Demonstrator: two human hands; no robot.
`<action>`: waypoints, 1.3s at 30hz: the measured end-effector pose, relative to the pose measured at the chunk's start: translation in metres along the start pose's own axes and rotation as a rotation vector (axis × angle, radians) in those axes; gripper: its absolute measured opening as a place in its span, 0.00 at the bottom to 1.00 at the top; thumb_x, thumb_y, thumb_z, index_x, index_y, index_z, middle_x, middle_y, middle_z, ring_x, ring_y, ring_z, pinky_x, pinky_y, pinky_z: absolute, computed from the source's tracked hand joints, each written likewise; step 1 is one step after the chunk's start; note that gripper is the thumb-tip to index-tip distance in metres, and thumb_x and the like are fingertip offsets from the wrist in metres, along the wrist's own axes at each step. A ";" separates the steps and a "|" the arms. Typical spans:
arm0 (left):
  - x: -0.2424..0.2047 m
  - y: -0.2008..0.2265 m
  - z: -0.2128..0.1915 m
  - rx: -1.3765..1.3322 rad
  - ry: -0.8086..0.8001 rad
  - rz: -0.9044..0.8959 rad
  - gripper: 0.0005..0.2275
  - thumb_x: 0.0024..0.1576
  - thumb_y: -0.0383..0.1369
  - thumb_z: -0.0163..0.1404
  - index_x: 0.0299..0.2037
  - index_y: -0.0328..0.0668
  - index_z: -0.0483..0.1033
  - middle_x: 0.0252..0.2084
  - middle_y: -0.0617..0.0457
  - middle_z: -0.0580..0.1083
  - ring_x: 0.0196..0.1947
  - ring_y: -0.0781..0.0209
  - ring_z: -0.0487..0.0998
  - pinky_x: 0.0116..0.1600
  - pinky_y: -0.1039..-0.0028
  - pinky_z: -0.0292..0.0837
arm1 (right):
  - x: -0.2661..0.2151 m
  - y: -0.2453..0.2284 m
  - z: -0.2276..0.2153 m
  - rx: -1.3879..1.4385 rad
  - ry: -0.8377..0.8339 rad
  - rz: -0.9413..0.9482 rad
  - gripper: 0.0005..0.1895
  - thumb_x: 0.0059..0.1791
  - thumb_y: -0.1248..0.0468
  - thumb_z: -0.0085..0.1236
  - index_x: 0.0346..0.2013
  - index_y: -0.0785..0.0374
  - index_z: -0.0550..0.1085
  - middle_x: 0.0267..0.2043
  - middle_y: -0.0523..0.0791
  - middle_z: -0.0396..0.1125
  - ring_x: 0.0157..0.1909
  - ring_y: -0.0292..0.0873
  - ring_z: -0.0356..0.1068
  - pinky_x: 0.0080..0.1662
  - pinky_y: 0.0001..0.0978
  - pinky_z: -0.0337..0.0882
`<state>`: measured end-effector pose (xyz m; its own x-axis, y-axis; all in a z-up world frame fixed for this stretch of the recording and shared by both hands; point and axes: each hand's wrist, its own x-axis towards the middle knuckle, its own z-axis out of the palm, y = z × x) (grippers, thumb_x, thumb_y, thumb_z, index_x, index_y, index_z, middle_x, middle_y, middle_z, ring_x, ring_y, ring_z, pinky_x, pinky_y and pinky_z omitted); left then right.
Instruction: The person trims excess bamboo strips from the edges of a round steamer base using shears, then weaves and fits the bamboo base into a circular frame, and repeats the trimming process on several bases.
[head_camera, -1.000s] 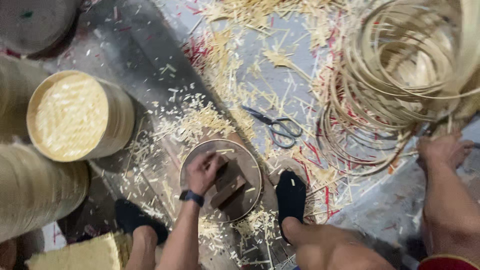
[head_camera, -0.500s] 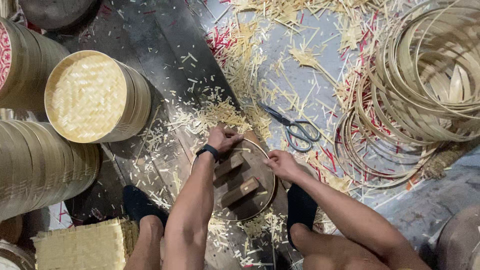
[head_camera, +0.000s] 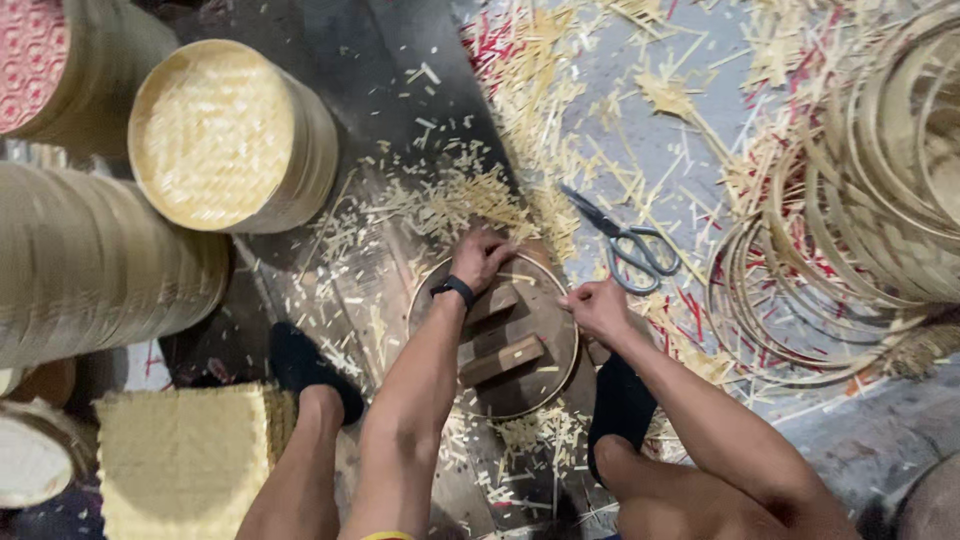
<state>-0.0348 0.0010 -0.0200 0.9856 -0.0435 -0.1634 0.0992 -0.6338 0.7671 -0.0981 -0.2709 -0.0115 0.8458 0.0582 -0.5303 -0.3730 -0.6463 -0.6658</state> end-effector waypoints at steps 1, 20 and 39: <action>-0.007 -0.010 -0.010 0.059 0.132 0.103 0.13 0.56 0.42 0.58 0.43 0.42 0.84 0.40 0.42 0.80 0.41 0.44 0.80 0.48 0.58 0.75 | -0.003 0.002 -0.002 -0.064 0.027 -0.060 0.14 0.44 0.55 0.73 0.30 0.65 0.83 0.27 0.50 0.76 0.25 0.37 0.72 0.31 0.35 0.70; -0.111 -0.124 -0.071 -0.100 0.266 -0.709 0.12 0.47 0.36 0.68 0.31 0.34 0.85 0.29 0.46 0.81 0.26 0.62 0.80 0.35 0.71 0.76 | -0.042 0.023 0.005 0.319 -0.112 0.171 0.16 0.47 0.62 0.68 0.44 0.70 0.79 0.28 0.47 0.75 0.23 0.36 0.72 0.27 0.30 0.72; -0.227 -0.069 0.003 -0.283 0.540 -1.163 0.19 0.54 0.47 0.63 0.37 0.34 0.84 0.33 0.45 0.82 0.31 0.59 0.81 0.39 0.69 0.74 | -0.017 0.028 -0.007 0.611 -0.136 0.187 0.05 0.50 0.67 0.62 0.38 0.65 0.76 0.32 0.43 0.73 0.31 0.38 0.73 0.32 0.30 0.75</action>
<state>-0.2660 0.0521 -0.0379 0.2290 0.7696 -0.5961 0.8824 0.0944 0.4610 -0.1204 -0.2948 -0.0172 0.7046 0.1088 -0.7012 -0.6928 -0.1084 -0.7130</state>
